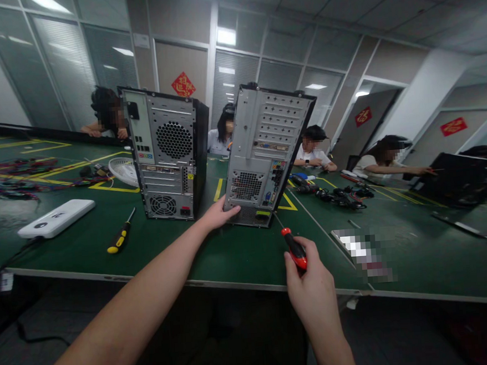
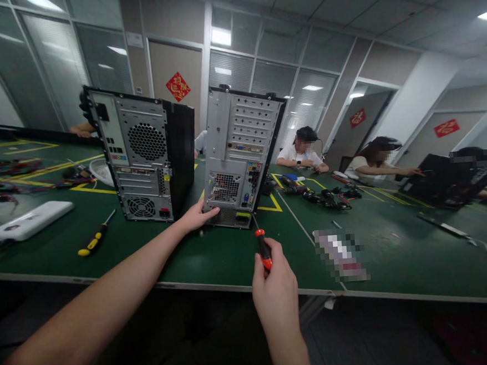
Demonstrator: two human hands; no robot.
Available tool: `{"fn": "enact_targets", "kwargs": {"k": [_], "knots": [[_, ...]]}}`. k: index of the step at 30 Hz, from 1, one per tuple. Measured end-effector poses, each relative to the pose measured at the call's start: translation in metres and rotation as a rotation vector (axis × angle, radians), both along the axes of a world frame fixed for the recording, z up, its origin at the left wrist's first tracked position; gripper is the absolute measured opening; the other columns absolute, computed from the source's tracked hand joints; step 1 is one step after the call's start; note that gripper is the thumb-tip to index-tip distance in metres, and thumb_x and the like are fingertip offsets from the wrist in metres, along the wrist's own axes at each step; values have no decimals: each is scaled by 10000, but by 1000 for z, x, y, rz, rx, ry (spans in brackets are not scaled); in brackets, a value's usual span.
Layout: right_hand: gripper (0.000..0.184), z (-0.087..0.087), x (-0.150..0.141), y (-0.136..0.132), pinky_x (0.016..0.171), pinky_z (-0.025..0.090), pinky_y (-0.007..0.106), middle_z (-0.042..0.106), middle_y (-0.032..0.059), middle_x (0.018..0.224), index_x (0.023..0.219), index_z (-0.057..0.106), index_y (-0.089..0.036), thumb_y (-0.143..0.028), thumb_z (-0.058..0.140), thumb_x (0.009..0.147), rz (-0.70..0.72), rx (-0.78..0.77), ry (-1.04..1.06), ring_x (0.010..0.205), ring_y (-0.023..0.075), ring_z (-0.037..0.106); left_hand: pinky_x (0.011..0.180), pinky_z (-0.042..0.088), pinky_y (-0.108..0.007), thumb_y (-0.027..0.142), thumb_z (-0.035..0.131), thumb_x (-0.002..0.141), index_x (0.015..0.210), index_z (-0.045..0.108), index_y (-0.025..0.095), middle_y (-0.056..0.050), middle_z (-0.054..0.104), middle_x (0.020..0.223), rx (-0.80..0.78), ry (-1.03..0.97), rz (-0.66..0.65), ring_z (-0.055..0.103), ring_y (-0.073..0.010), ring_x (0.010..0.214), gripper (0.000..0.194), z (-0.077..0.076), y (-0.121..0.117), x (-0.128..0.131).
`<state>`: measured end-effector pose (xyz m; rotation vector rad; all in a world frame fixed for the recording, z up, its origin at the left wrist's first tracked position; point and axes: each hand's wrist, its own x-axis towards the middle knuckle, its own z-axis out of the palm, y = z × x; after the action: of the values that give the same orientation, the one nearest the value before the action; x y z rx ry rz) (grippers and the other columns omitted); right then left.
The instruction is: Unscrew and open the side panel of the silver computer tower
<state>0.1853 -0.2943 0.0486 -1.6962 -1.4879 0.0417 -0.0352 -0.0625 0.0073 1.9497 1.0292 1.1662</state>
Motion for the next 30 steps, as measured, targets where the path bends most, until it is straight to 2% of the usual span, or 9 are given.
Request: {"fn": "enact_targets", "kwargs": {"k": [3, 8, 14, 20, 25, 27, 30], "knots": [[441, 2, -2, 1, 733, 497, 348, 752, 100, 992, 1248, 627, -227, -540, 497, 966, -26, -13, 21, 797, 264, 698, 1213, 449, -478, 615, 674, 875, 1499, 566, 229, -108, 663, 1474, -5, 1, 4, 612, -321, 1381, 742, -2, 2, 0], [548, 3, -4, 1, 764, 493, 384, 746, 136, 1030, 1240, 619, -217, -642, 376, 994, -76, -18, 31, 890, 309, 706, 1209, 449, -473, 624, 672, 872, 1493, 566, 219, -107, 659, 1480, -1, 9, 10, 610, -320, 1382, 749, -3, 3, 1], [564, -4, 0, 5, 735, 494, 394, 736, 149, 964, 1225, 592, -174, -644, 508, 924, -160, 22, 11, 840, 327, 696, 1225, 433, -469, 634, 667, 869, 1506, 550, 239, -91, 645, 1503, -7, 11, 10, 585, -321, 1411, 759, -1, 0, 0], [451, -4, 1, 3, 764, 499, 369, 729, 126, 1013, 1183, 652, -196, -564, 530, 952, -79, 83, -55, 856, 283, 682, 1213, 448, -469, 637, 664, 870, 1496, 563, 218, -114, 649, 1489, -1, 11, 11, 600, -328, 1395, 759, 0, 0, 1], [446, -3, 1, 1, 688, 472, 349, 748, 88, 951, 1304, 611, -229, -516, 483, 988, -51, -9, -30, 723, 262, 683, 1212, 450, -479, 640, 661, 871, 1477, 583, 231, -113, 656, 1474, 5, 7, 13, 603, -333, 1394, 735, -2, 2, 0], [441, -3, 0, 1, 703, 479, 350, 753, 95, 991, 1306, 608, -230, -501, 483, 981, -41, -7, -30, 751, 266, 694, 1216, 447, -476, 642, 661, 870, 1483, 577, 230, -113, 655, 1475, 6, 10, 13, 602, -330, 1396, 743, -2, 2, 0], [469, -1, -1, 3, 740, 491, 359, 756, 108, 1020, 1277, 614, -229, -567, 482, 980, -48, -6, -14, 835, 287, 711, 1222, 438, -480, 643, 660, 871, 1491, 569, 226, -114, 657, 1474, 10, 11, 6, 599, -327, 1398, 752, -3, 3, 0]]}}
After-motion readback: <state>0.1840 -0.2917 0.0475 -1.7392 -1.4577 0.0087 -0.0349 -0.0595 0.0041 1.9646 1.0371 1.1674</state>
